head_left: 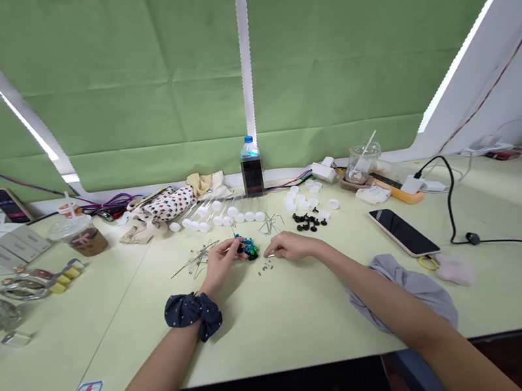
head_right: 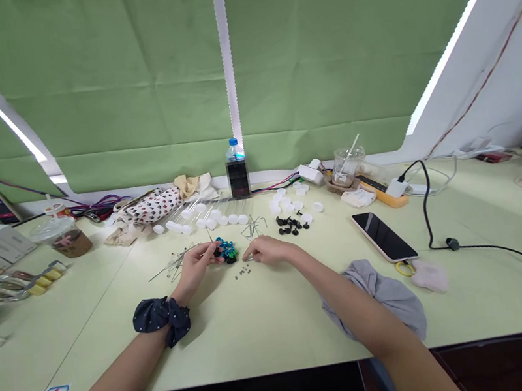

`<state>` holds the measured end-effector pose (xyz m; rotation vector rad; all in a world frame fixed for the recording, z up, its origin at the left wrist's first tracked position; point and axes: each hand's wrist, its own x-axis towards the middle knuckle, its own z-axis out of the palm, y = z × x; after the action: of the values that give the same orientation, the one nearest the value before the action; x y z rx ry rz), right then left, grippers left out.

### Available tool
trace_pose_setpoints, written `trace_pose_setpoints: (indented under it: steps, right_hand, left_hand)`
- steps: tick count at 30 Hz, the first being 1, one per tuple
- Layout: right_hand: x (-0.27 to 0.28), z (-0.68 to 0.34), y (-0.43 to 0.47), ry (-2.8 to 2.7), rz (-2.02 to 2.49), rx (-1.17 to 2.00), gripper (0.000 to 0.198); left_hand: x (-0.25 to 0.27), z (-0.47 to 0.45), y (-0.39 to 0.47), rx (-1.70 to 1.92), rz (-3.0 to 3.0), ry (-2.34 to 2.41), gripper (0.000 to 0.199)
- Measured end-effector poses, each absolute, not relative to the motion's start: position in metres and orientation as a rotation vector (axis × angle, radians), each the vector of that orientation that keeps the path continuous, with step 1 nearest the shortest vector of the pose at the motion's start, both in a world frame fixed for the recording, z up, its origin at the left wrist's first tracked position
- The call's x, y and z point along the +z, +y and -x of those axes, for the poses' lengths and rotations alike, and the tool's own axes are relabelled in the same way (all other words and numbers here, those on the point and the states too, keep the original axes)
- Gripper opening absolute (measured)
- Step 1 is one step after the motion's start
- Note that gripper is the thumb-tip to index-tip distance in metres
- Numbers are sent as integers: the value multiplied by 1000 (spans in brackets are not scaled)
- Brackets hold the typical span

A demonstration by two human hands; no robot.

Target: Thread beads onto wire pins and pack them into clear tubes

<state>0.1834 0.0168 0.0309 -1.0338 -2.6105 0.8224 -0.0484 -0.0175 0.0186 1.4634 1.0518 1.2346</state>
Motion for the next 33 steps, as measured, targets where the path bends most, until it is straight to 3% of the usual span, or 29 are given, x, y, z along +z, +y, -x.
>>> trace_pose_setpoints:
  steps: [33]
  right_hand:
    - [29,-184,21,-2671,988,727,34]
  left_hand:
    - [19,48,-18,1222,-1420,1049,44]
